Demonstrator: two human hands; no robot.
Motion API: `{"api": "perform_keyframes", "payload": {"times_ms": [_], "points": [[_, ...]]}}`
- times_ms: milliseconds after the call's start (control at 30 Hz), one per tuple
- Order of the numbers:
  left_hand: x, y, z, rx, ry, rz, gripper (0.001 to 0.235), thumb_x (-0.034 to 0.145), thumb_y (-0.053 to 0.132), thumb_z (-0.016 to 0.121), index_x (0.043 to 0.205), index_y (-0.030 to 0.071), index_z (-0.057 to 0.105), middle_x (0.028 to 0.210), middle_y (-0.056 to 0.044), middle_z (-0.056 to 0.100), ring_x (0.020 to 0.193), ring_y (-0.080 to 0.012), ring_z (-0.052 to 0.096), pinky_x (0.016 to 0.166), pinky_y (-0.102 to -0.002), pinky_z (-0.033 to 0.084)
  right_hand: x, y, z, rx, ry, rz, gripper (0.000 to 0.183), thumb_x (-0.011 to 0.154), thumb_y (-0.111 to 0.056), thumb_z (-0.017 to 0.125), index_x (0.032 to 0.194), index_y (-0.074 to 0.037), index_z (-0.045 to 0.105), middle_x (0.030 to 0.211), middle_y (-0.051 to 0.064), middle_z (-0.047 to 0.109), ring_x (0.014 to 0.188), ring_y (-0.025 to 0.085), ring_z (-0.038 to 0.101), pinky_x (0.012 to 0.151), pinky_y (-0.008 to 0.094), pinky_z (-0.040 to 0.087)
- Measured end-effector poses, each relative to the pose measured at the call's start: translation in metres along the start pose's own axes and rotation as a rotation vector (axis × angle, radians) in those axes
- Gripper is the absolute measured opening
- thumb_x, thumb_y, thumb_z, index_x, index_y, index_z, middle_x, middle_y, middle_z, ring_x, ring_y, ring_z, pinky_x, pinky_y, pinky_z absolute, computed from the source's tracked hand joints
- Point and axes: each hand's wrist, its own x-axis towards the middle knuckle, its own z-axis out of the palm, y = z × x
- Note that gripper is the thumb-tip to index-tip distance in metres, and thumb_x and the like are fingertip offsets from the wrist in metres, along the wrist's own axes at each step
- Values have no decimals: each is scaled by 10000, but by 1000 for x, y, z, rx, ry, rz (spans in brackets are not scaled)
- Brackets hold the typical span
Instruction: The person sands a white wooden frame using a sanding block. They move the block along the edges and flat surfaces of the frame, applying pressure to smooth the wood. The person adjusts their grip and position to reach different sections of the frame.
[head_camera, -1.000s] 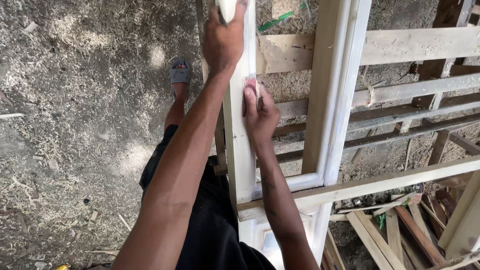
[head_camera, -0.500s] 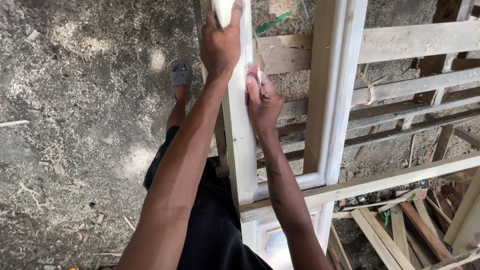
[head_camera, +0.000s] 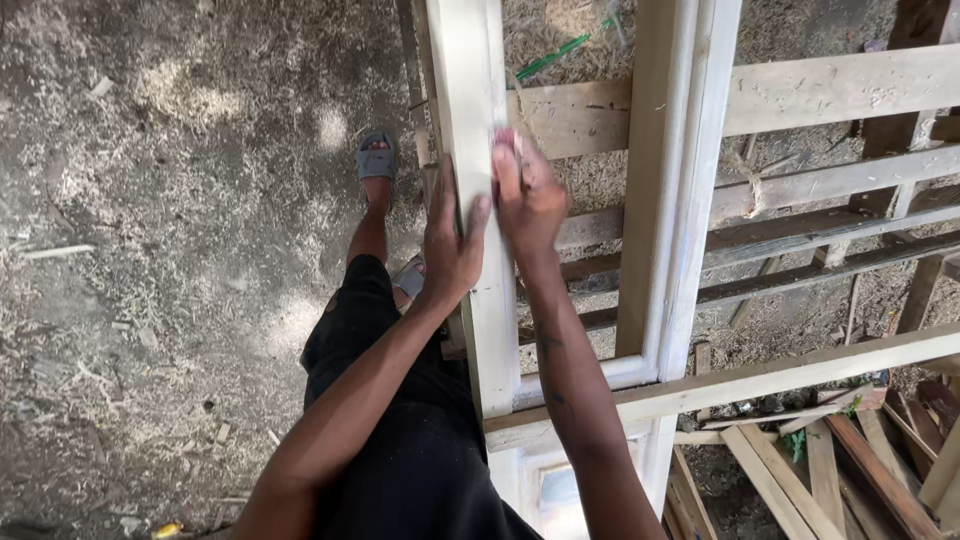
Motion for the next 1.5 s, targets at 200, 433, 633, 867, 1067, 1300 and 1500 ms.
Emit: {"api": "perform_keyframes", "payload": {"times_ms": [200, 433, 633, 867, 1067, 1300, 1500], "points": [[0, 2, -2, 1, 53, 23, 658, 1147, 392, 425, 1635, -14, 252, 1641, -293, 377, 1542, -413, 385, 1248, -461, 374, -24, 11, -16, -148, -93, 157, 284, 1060, -245, 640, 1233, -39, 733, 704, 44, 705, 578, 55, 630, 507, 266, 506], [0, 11, -5, -57, 47, -82, 625, 1104, 366, 469, 1613, 36, 318, 1566, -257, 486, 1444, -352, 536, 1167, -418, 465, -30, 19, -10, -27, 3, 62, 292, 1114, -246, 667, 1318, -40, 703, 959, 58, 765, 828, 36, 699, 698, 261, 595], [2, 6, -4, 7, 71, 38, 592, 1149, 340, 477, 1617, 7, 330, 1609, -292, 426, 1495, -423, 446, 1210, -466, 393, -6, 17, -2, 215, -108, 250, 276, 1091, -260, 605, 1230, -61, 737, 789, 44, 718, 648, 62, 613, 544, 251, 499], [0, 2, -4, 6, 87, 32, 620, 1131, 364, 467, 1604, -9, 317, 1572, -278, 444, 1450, -401, 466, 1165, -465, 399, -35, 10, -3, -83, 0, 114, 294, 1032, -280, 689, 1225, -67, 748, 844, 63, 732, 692, 113, 691, 582, 287, 567], [43, -2, -12, -194, 18, -236, 647, 1078, 470, 392, 1492, -26, 432, 1402, -256, 566, 1234, -344, 629, 1047, -439, 500, -10, 7, 5, -133, -15, 226, 301, 1018, -259, 687, 1261, -90, 739, 846, 96, 710, 712, 167, 678, 627, 331, 568], [157, 38, -4, -16, 22, -530, 759, 1001, 607, 235, 1538, 107, 429, 1152, -186, 758, 989, -392, 780, 776, -568, 594, -20, 1, 6, -102, 78, 71, 295, 1064, -284, 656, 1261, -77, 731, 982, 123, 769, 846, 160, 750, 748, 338, 604], [159, 29, -1, 78, 215, -261, 729, 990, 687, 291, 1408, 155, 562, 1139, -127, 759, 1042, -317, 740, 880, -460, 573, -13, -5, 1, -68, -141, 434, 309, 1065, -289, 612, 1228, -83, 775, 758, 155, 728, 666, 221, 668, 656, 382, 533]]}}
